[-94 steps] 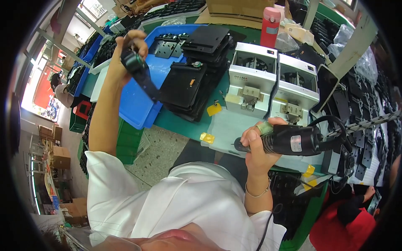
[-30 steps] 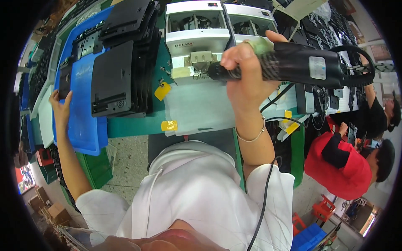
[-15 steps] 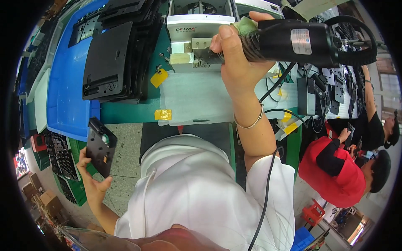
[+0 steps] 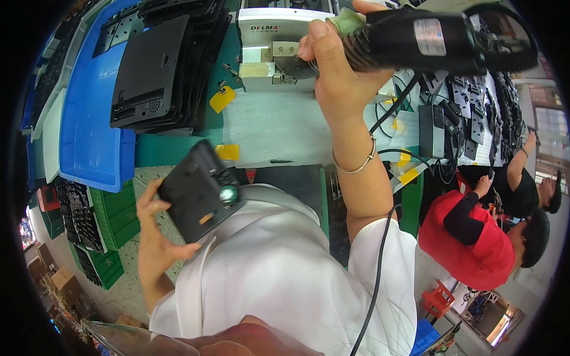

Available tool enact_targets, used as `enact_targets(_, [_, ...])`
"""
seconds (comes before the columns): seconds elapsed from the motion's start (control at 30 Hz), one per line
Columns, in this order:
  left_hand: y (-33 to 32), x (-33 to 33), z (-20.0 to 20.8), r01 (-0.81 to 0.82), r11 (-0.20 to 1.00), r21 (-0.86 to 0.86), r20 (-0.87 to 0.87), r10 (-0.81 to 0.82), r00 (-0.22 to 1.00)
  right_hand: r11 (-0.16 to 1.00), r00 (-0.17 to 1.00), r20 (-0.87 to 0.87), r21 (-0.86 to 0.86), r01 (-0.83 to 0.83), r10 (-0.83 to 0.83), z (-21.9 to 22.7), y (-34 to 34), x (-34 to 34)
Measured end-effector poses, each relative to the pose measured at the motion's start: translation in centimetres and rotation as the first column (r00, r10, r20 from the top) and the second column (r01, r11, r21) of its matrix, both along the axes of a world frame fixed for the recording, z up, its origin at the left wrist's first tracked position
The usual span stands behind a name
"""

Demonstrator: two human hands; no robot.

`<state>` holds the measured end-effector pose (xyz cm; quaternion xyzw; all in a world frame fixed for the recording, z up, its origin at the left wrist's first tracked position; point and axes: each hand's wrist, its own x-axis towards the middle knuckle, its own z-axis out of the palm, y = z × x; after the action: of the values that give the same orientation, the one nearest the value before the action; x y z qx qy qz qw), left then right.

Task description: The person assembles electronic components by hand, securing a circuit board into an electronic housing with screws using an electric screwdriver.

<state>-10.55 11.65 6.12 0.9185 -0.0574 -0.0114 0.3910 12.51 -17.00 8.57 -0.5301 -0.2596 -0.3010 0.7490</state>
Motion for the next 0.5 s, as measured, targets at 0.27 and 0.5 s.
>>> enact_targets(0.27, [-8.7,7.4,-2.9,0.280,0.959,0.040,0.103,-0.283,0.954,0.975,0.969,-0.211,-0.148,-0.165,0.131,2.8,1.4,-0.4])
enact_targets(0.5, [-9.5,10.0,-4.5,0.264,0.954,0.145,0.090,-0.279,0.956,0.990,0.929,-0.364,-0.140,0.011,-0.061,2.9,2.2,0.3])
